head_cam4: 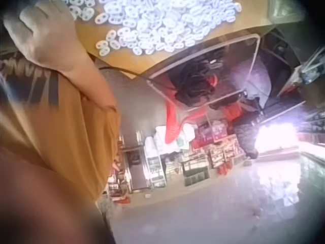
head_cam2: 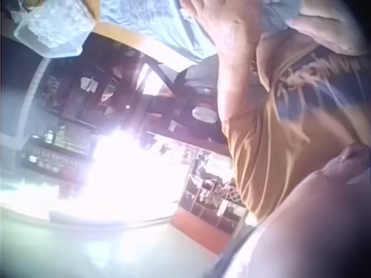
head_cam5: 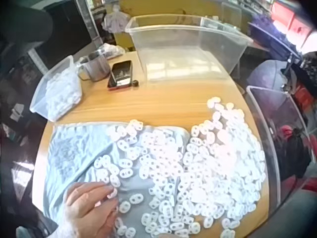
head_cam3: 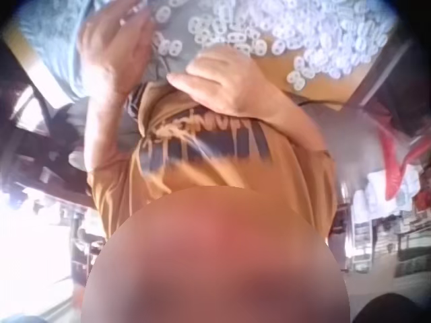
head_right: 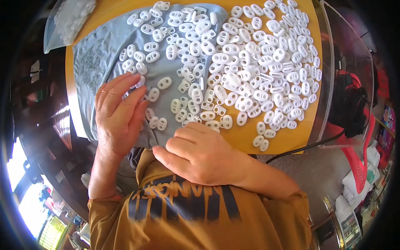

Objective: Assembling small plastic cord locks by inserting metal spring clips into white plastic toggles using a thin metal pin.

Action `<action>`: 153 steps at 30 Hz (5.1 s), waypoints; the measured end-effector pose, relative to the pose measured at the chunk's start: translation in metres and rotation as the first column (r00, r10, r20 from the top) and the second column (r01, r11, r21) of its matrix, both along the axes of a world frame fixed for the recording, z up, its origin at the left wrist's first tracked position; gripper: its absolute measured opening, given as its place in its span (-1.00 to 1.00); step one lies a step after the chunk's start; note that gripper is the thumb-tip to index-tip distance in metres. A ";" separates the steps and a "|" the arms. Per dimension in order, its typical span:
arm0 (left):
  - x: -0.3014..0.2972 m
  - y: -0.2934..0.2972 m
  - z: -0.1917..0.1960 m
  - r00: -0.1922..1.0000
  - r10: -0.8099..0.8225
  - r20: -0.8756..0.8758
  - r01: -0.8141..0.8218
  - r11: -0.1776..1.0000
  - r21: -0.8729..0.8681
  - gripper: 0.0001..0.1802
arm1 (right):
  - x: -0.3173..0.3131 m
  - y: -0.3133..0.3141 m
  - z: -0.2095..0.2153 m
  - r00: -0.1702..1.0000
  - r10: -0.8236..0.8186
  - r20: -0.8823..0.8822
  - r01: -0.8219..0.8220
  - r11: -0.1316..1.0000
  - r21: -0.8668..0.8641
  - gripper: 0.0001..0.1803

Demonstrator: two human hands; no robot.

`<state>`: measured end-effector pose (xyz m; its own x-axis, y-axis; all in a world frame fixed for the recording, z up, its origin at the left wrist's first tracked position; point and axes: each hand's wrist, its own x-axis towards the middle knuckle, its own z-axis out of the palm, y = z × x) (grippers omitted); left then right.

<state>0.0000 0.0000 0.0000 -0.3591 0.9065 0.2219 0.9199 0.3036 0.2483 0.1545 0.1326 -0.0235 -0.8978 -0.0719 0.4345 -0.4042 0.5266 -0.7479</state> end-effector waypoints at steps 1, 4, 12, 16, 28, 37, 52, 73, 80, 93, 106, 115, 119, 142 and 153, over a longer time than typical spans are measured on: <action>-0.001 0.002 0.000 1.000 -0.017 0.023 0.015 0.998 0.055 -0.64 | -0.002 -0.002 0.000 1.000 -0.012 -0.016 0.012 1.000 0.001 -0.68; 0.016 0.021 -0.004 0.994 -0.032 0.101 0.017 0.989 0.146 -0.68 | 0.009 0.007 0.003 1.000 0.005 -0.013 -0.005 1.000 0.026 -0.70; 0.023 0.049 -0.004 0.991 0.032 0.128 -0.049 0.991 0.126 -0.78 | 0.010 0.003 0.001 0.992 0.036 -0.120 -0.033 0.999 0.029 -0.80; 0.029 0.046 -0.007 0.996 0.055 0.071 -0.061 0.995 0.079 -0.82 | 0.014 0.006 0.004 0.991 0.095 -0.094 -0.091 0.994 0.053 -0.78; 0.031 0.024 -0.002 0.960 0.037 0.277 -0.123 0.946 0.299 -0.83 | 0.001 0.014 0.029 0.997 0.071 -0.042 -0.067 0.994 0.092 -0.66; 0.010 -0.065 -0.011 0.909 0.268 0.320 -0.408 0.733 0.544 -0.69 | -0.065 0.008 0.077 0.989 -0.035 0.145 -0.017 0.940 0.342 -0.65; -0.004 -0.092 -0.035 0.868 0.314 0.384 -0.489 0.670 0.558 -0.69 | -0.173 -0.021 0.042 0.984 0.017 0.177 -0.147 0.640 0.754 -0.47; -0.005 -0.091 -0.036 0.880 0.298 0.369 -0.463 0.711 0.530 -0.67 | -0.169 -0.005 0.046 0.968 -0.063 0.244 -0.146 0.649 0.747 -0.44; -0.004 -0.091 -0.035 0.883 0.299 0.363 -0.458 0.719 0.523 -0.68 | -0.171 0.000 0.044 0.984 -0.048 0.174 -0.086 0.724 0.684 -0.58; -0.004 -0.091 -0.034 0.882 0.307 0.357 -0.459 0.732 0.504 -0.68 | -0.177 -0.004 0.043 0.991 -0.059 0.118 -0.057 0.618 0.784 -0.61; -0.006 -0.090 -0.034 0.890 0.295 0.348 -0.447 0.718 0.534 -0.68 | -0.183 0.008 0.034 0.995 -0.029 0.091 -0.039 0.749 0.662 -0.73; -0.005 -0.090 -0.032 0.889 0.311 0.335 -0.449 0.732 0.512 -0.69 | -0.199 0.011 0.028 0.992 -0.107 0.068 0.058 0.861 0.506 -0.91; -0.006 -0.089 -0.031 0.886 0.313 0.341 -0.454 0.733 0.507 -0.71 | -0.200 0.008 0.030 0.991 -0.123 0.045 0.077 0.827 0.557 -0.92; -0.003 -0.087 -0.026 0.882 0.342 0.324 -0.464 0.752 0.469 -0.72 | -0.203 0.023 0.033 0.964 -0.208 0.164 0.189 0.974 0.124 -0.91; -0.003 -0.086 -0.025 0.875 0.350 0.334 -0.475 0.754 0.454 -0.72 | -0.207 0.016 0.033 0.978 -0.039 0.207 -0.048 0.917 0.397 -0.94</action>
